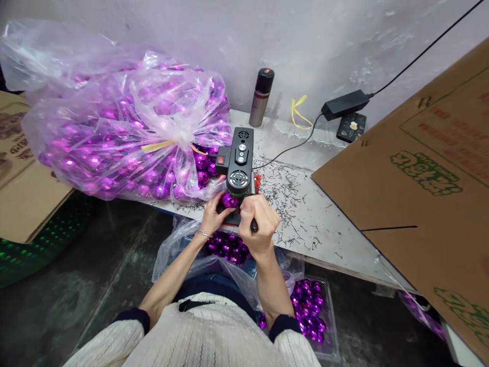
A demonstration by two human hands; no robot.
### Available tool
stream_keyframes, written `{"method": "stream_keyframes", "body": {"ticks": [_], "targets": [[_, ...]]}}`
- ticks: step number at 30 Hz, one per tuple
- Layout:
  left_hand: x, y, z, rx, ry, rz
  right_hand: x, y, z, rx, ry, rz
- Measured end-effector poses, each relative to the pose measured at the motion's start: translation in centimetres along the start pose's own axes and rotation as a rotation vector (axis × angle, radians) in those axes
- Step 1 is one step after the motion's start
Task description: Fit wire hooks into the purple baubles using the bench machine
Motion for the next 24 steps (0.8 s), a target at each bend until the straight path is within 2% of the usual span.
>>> {"method": "stream_keyframes", "body": {"ticks": [6,14,24], "targets": [[-0.4,0.6,-1.1,-0.106,-0.054,-0.2,0.3,-0.1,0.0,0.017,-0.01,0.024],[-0.4,0.1,-1.4,-0.089,-0.041,-0.265,1.6,0.1,-0.4,0.05,-0.021,0.099],[-0.2,0.4,-1.5,-0.112,-0.018,-0.281,4.0,1.6,-1.6,0.034,0.018,0.099]]}}
Point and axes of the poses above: each hand's wrist, its own x-axis away from the middle knuckle, its own z-axis out of the back of the hand, y = z × x, the point moved 5 cm from there along -x, towards the middle knuckle, and after that the axes turned 10 degrees about -y, right-handed, at the moved point
